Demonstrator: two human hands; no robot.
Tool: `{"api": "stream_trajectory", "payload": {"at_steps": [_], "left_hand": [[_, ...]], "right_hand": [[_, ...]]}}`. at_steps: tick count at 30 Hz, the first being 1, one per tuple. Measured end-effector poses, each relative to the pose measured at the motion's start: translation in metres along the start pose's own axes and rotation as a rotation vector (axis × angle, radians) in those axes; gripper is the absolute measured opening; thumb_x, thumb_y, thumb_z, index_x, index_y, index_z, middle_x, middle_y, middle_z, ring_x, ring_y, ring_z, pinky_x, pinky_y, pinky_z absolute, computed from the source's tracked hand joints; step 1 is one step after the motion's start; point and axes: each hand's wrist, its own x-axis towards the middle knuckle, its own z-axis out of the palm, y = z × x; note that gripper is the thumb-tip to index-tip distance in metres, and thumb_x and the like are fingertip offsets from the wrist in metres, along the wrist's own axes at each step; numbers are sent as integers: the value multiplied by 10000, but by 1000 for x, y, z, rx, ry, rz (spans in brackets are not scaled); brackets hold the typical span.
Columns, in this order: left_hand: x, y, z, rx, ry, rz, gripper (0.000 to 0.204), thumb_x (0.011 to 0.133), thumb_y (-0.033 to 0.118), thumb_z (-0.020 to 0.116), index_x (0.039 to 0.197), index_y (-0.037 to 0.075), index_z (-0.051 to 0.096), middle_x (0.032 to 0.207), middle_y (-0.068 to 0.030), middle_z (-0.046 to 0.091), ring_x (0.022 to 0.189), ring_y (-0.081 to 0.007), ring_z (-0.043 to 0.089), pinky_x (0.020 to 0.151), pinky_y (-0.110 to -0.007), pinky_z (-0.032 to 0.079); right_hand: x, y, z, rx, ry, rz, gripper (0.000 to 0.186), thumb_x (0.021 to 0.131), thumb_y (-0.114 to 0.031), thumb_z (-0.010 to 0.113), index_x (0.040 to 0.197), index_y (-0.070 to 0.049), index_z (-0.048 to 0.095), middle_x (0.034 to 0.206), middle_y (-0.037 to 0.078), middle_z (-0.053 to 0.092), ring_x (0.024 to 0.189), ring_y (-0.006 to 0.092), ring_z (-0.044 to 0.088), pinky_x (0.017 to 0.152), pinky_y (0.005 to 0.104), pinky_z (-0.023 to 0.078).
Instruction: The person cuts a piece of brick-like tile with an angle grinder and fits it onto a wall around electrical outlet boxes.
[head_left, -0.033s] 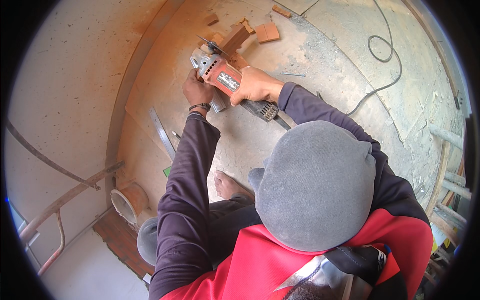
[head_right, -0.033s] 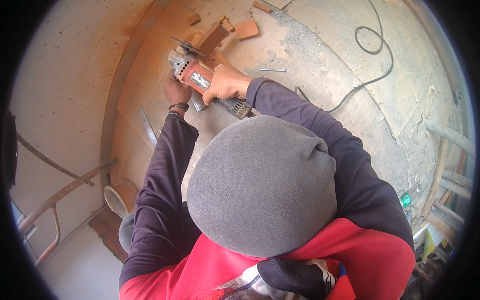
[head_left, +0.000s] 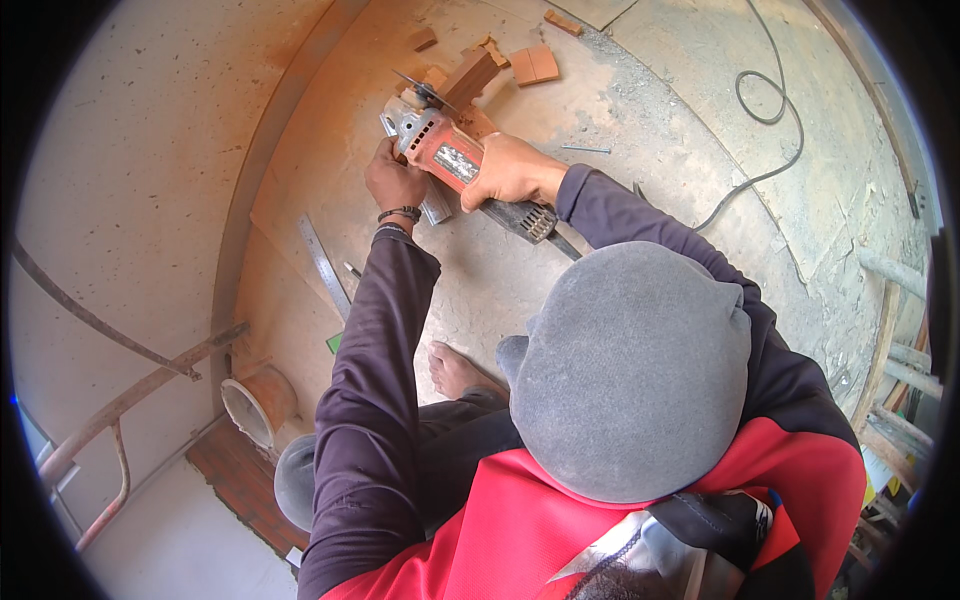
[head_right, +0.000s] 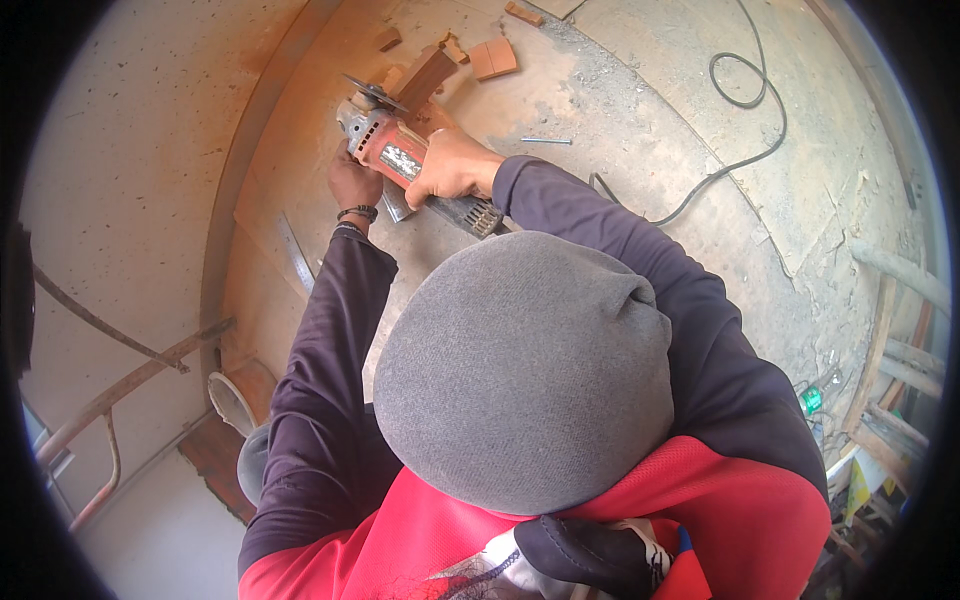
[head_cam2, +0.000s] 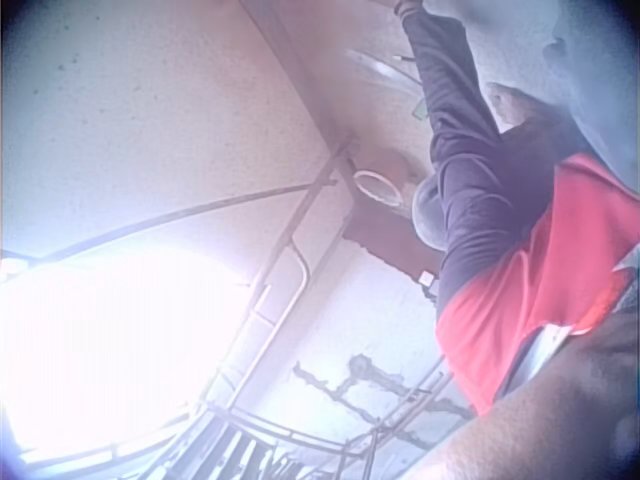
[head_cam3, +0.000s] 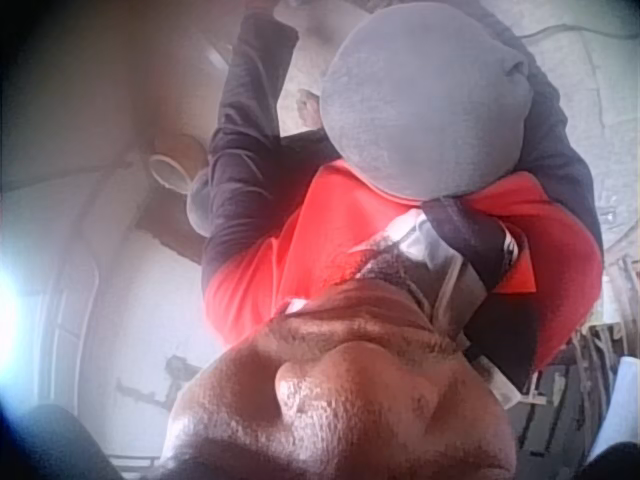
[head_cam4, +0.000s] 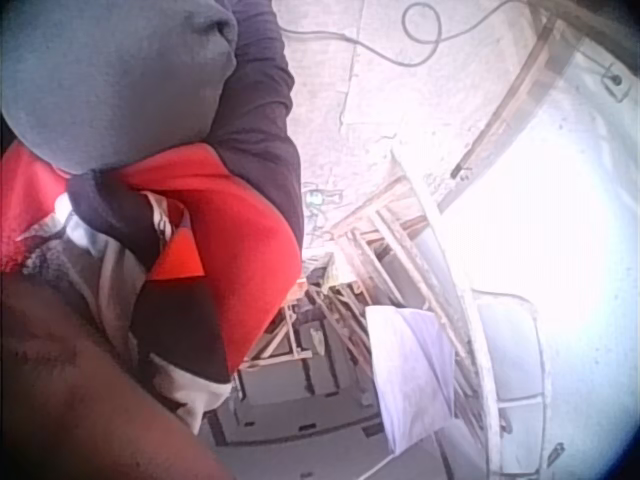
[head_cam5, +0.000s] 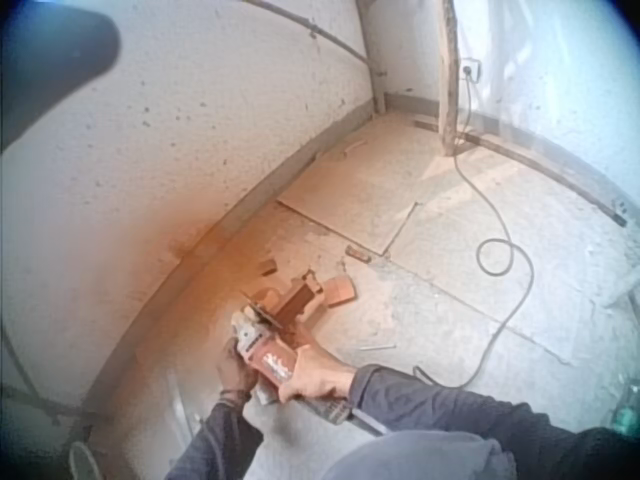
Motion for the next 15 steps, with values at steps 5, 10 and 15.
{"api": "stream_trajectory", "payload": {"at_steps": [5, 10, 15], "left_hand": [[0, 3, 3, 6, -8, 13, 322, 757, 258, 832, 987, 64, 716, 705, -123, 691, 639, -260, 680, 630, -356, 523], [-2, -1, 4, 34, -22, -10, 316, 755, 241, 823, 990, 58, 719, 695, -120, 680, 625, -264, 669, 619, -361, 517], [1, -6, 7, -56, 36, -45, 324, 763, 263, 812, 994, 51, 732, 745, -149, 700, 689, -320, 686, 654, -391, 528]], "right_hand": [[-2, 2, -3, -14, 12, -2, 483, 562, -209, 883, 875, 115, 708, 849, 207, 719, 747, 268, 695, 671, 369, 545], [0, 3, -3, -40, -5, -23, 458, 566, -229, 875, 864, 78, 710, 805, 186, 711, 716, 251, 683, 673, 368, 540], [-10, -16, -15, -150, 21, -120, 405, 590, -248, 856, 859, 15, 704, 773, 115, 702, 684, 200, 643, 680, 348, 525]]}}
